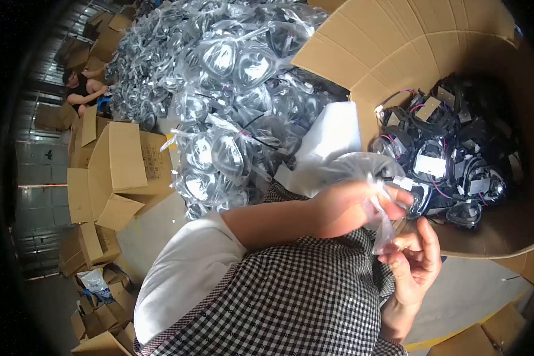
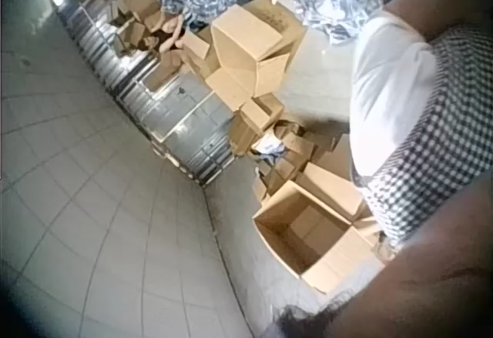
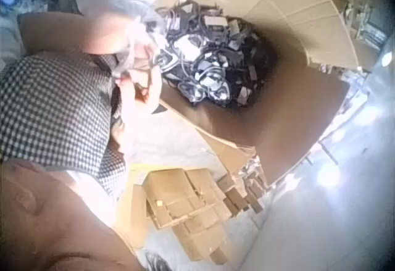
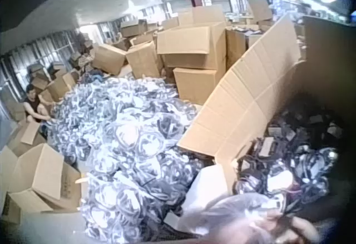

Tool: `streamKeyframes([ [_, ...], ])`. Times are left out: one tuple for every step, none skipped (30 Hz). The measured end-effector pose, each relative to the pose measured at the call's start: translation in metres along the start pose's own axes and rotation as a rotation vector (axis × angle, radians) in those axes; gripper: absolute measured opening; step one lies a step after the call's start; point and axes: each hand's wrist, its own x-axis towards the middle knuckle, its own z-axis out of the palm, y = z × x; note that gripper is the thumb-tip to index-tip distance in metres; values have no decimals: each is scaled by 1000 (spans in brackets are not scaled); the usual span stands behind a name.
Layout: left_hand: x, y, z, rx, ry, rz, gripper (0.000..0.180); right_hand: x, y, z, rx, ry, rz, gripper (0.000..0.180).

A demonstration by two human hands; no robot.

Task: The person packs electronic components by hand, placing them into plastic bags, then putting the filled bags into a large cardboard box.

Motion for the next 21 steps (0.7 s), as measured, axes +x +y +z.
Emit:
streamKeyframes([
  [-18, 14, 29, 454, 60, 303, 23, 2, 1, -2, 41, -43, -34, 59],
  [-37, 31, 51, 901, 108, 607, 21, 4, 1, -4, 75, -80, -70, 56],
  [-50, 36, 33, 1423, 14, 475, 16, 6, -4, 1, 40, -120, -13, 48],
  [-59, 41, 10, 1932, -97, 304, 13, 8, -9, 5, 3, -157, 46, 41],
  [-68, 54, 0, 2040, 30, 646, 16, 17, -10, -8, -270, -335, -67, 17],
  [-79, 70, -10, 2109, 172, 999, 19, 19, -10, -13, -280, -329, -63, 17],
  [-91, 89, -22, 2267, 376, 1048, 17, 21, -10, -14, -253, -185, 26, 9],
  [-106, 117, -7, 2620, 503, 272, 18, 25, -5, -18, -224, -41, 112, 5],
  [-121, 135, -26, 2693, 625, 954, 16, 32, 5, -25, -180, 32, 115, 12],
  [-135, 148, -26, 2247, 621, 1039, 15, 41, 18, -24, -83, 37, 131, 12],
  [-149, 154, -14, 2010, 749, 1040, 17, 50, 29, -19, 51, -7, 105, 10],
  [-161, 164, -6, 1820, 718, 1153, 24, 60, 36, -3, 24, -69, 87, 5],
  [-170, 168, 3, 1588, 716, 1238, 32, 69, 44, 22, -78, -23, 83, 8],
  [-173, 171, 14, 1455, 707, 1268, 39, 84, 58, 35, -232, -147, 78, 9],
  [-184, 174, 16, 1393, 700, 1287, 41, 93, 75, 51, -598, -210, -110, 8],
  [-188, 178, 15, 1361, 764, 1264, 36, 102, 94, 65, -790, -260, -203, 11],
  [-188, 182, 8, 1537, 868, 1227, 31, 106, 122, 67, -961, -293, -394, 16],
  [-187, 185, -2, 1715, 977, 1179, 26, 105, 140, 71, -1159, -329, -392, 20],
  [-183, 184, -14, 1843, 1076, 1114, 20, 104, 156, 68, -1251, -383, -361, 18],
  [-177, 179, -25, 2077, 1183, 921, 11, 102, 164, 66, -1342, -441, -328, 15],
  [-166, 174, -34, 2328, 1271, 915, 12, 100, 169, 60, -1343, -444, -322, 15],
])
